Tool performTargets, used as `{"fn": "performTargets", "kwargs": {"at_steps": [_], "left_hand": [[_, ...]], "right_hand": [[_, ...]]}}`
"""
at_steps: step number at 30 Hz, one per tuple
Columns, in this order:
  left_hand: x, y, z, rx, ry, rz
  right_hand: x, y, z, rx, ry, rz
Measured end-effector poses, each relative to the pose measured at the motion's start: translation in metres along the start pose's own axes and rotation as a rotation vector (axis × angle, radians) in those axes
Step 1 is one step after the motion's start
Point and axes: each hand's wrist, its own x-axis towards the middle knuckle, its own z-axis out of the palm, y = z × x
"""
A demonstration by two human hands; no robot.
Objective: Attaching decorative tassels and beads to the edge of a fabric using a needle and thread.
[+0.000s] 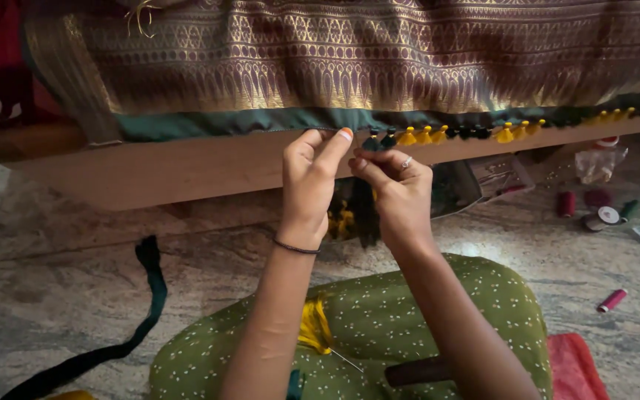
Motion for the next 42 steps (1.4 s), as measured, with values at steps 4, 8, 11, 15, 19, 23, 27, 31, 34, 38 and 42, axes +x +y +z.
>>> {"fn": "performTargets", "kwargs": {"at_steps": [4,8,11,15,19,23,27,31,34,38,42], "left_hand": [[0.001,-0.004,-0.002,0.000,-0.004,0.004],[0.000,-0.001,0.000,-0.009,-0.007,-0.007],[-0.001,0.004,0.001,-0.025,-0.004,-0.014],[0.000,-0.001,-0.002,-0.050,-0.020,-0.005],[-0.002,0.004,-0.001,-0.010,-0.016,0.012],[-0.004,0.009,0.001,-0.018,-0.006,0.005],[-0.006,0.014,0.002,0.090,0.033,0.068],[-0.004,0.017,0.003,0.069,0.040,0.045],[0.001,0.001,-0.008,-0.083,0.003,0.021],[0.003,0.001,-0.008,-0.091,-0.001,0.025],[0.005,-0.002,-0.010,-0.110,0.007,-0.052]], "right_hand": [[0.004,0.007,0.001,0.035,-0.003,0.006],[0.001,0.001,0.003,0.038,-0.003,0.004],[0.000,-0.002,0.005,0.028,-0.019,-0.002],[0.001,0.000,0.005,0.051,-0.043,-0.010],[-0.001,-0.001,0.006,0.039,-0.042,-0.012],[-0.001,-0.010,0.012,-0.010,-0.029,0.002],[-0.003,-0.024,0.020,-0.027,-0.009,0.084],[-0.003,-0.023,0.024,0.116,-0.097,0.013],[-0.002,-0.011,0.017,0.120,-0.080,0.052],[-0.005,-0.009,0.017,0.156,-0.057,0.095],[-0.008,-0.015,0.021,0.192,-0.033,0.150]]}}
